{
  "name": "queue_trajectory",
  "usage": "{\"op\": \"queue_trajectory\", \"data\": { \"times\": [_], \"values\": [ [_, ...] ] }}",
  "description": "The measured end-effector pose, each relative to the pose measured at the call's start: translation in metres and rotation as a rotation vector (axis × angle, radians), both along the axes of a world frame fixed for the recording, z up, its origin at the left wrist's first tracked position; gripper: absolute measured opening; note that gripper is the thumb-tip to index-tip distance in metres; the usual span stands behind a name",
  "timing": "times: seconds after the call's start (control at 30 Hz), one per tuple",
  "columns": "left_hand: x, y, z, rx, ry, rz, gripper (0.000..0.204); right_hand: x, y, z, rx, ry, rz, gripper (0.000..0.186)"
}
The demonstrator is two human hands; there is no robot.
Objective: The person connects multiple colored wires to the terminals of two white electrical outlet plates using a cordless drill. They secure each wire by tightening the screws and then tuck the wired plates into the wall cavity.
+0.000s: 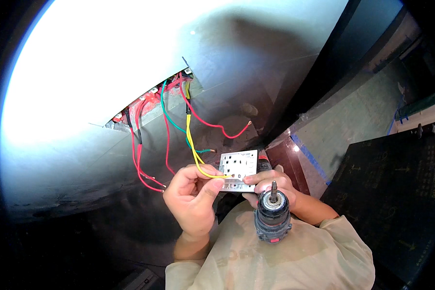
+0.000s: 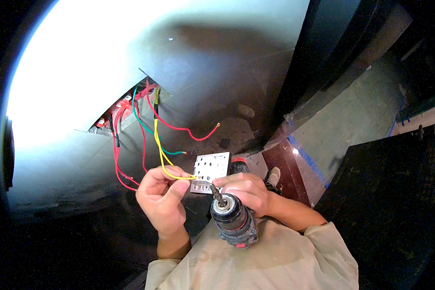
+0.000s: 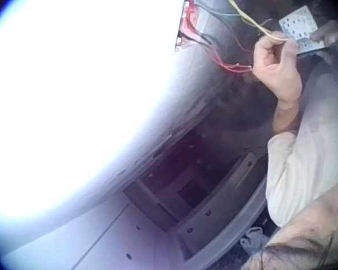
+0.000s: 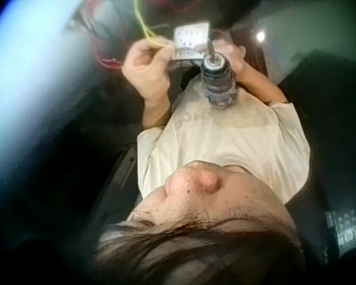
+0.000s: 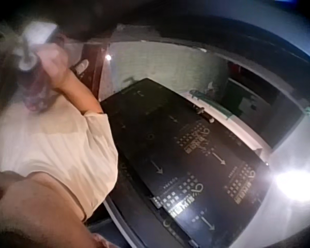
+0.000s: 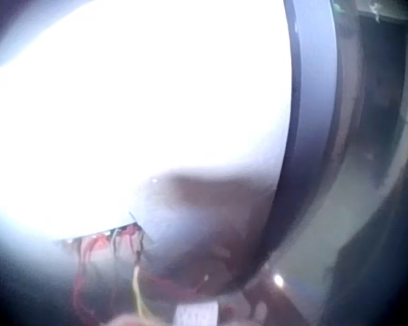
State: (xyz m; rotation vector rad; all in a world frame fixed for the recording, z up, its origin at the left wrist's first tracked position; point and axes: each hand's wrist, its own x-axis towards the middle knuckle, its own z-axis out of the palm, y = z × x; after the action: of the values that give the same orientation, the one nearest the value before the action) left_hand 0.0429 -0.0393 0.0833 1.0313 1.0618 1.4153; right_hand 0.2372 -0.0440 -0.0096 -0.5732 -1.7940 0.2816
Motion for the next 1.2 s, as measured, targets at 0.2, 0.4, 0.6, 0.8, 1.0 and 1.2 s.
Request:
{"op": "queue_trajectory", "data": {
  "times": [0.2, 0.4, 0.6, 0.8, 1.0, 1.2],
  "values": [
    [0.004, 0.000, -0.012, 0.103, 0.188, 0.067, 0.015, -0.001, 0.000, -0.002, 0.019, 0.008, -0.014, 0.074],
    [0.006, -0.001, -0.011, 0.129, 0.359, 0.095, 0.015, -0.006, 0.003, -0.001, 0.067, 0.090, -0.004, 0.064],
    [0.003, -0.007, -0.019, 0.219, 0.693, 0.134, 0.015, -0.004, 0.000, 0.001, 0.051, 0.057, -0.003, 0.073],
    [0.003, 0.005, -0.046, 0.208, 0.207, -0.140, 0.021, 0.000, 0.000, 0.003, 0.041, 0.012, 0.021, 0.075],
    [0.003, 0.013, -0.061, 0.210, 0.033, -0.278, 0.025, -0.007, 0.000, 0.004, 0.066, 0.068, 0.023, 0.073],
    [0.010, 0.009, -0.057, 0.061, -0.166, -0.289, 0.024, -0.007, -0.001, 0.000, 0.111, 0.071, -0.011, 0.074]
  ]
}}
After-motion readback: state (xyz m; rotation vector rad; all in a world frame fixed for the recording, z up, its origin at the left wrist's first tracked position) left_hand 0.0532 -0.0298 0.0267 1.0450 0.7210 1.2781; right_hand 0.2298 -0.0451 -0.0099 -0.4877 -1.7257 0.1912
